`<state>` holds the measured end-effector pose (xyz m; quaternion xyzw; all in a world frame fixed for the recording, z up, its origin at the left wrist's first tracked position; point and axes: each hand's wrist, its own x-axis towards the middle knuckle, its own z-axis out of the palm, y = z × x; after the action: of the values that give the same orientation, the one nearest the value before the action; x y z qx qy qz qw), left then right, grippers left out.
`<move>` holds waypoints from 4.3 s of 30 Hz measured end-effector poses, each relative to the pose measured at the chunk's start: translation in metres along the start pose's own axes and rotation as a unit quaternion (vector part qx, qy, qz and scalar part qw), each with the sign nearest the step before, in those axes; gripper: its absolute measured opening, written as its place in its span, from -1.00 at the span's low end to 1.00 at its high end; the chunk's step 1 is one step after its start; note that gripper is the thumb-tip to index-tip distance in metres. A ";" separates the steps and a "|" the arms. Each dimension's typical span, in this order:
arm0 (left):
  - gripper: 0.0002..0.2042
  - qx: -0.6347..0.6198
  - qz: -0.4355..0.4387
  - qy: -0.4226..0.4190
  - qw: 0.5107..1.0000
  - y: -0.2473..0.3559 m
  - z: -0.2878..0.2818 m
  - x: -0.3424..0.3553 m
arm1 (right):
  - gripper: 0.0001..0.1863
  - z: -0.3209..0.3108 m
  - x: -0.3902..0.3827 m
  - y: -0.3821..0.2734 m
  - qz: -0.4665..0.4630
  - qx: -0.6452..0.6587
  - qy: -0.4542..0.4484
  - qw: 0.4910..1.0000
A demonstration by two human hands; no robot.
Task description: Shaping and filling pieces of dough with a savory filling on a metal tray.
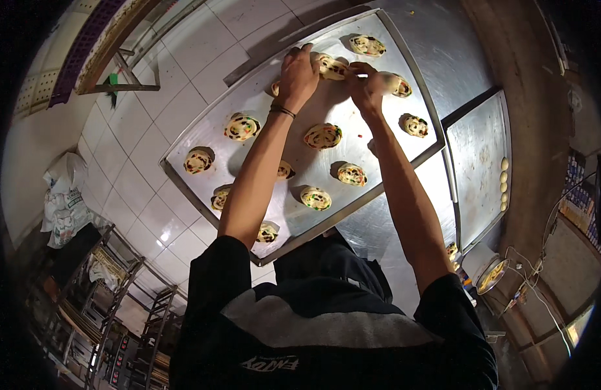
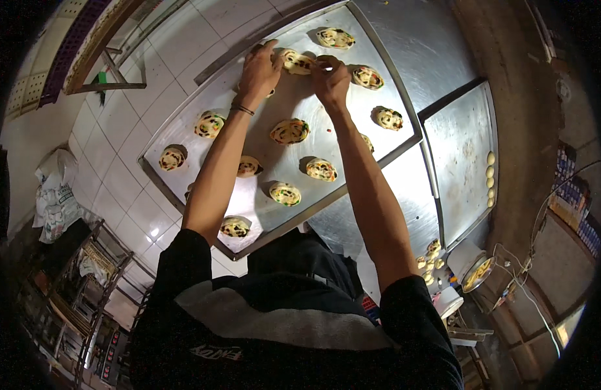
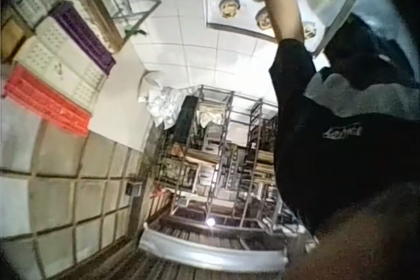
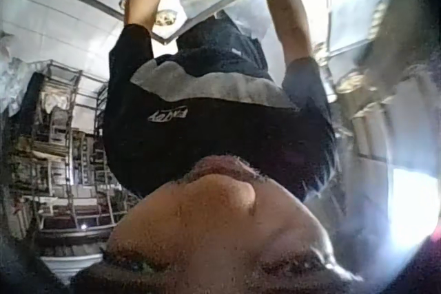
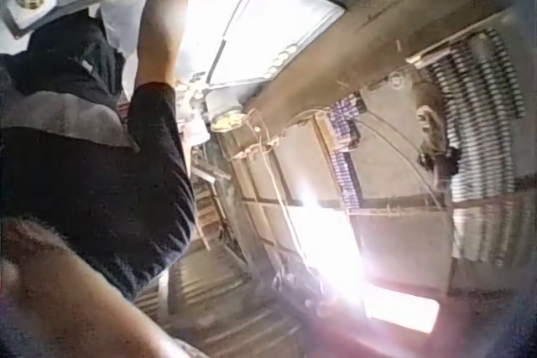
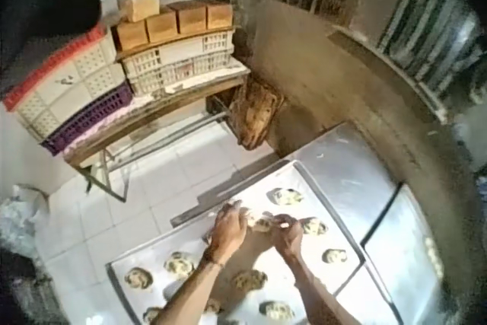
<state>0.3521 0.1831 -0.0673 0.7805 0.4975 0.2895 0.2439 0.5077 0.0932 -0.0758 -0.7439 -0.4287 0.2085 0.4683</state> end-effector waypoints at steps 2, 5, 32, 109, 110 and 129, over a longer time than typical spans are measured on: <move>-0.76 -0.081 0.019 -0.075 0.994 0.002 -0.003 0.006 | -0.70 0.007 0.003 0.004 0.032 0.019 0.015 0.999; -0.79 -0.161 -0.109 -0.076 0.978 -0.014 0.001 0.017 | -0.67 0.032 0.006 -0.008 0.129 0.035 0.033 0.991; -0.70 -0.325 -0.003 -0.557 0.764 -0.009 -0.092 -0.105 | -0.68 -0.017 -0.284 0.030 0.251 -0.033 0.290 0.923; -0.62 -0.303 -0.019 -0.204 0.931 -0.015 0.005 -0.049 | -0.60 -0.027 -0.063 -0.023 0.160 0.132 -0.094 0.974; -0.54 -0.292 0.002 -0.232 0.928 -0.017 0.006 -0.052 | -0.54 -0.031 -0.066 -0.014 0.151 0.153 -0.102 0.971; -0.63 -0.381 -0.075 -0.266 0.882 -0.037 -0.048 -0.159 | -0.63 -0.023 -0.172 0.018 0.148 0.031 -0.111 0.982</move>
<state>0.2417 0.0558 -0.0914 0.6358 0.3219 0.2187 0.6666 0.4379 -0.0655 -0.0966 -0.7568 -0.3562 0.3702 0.4042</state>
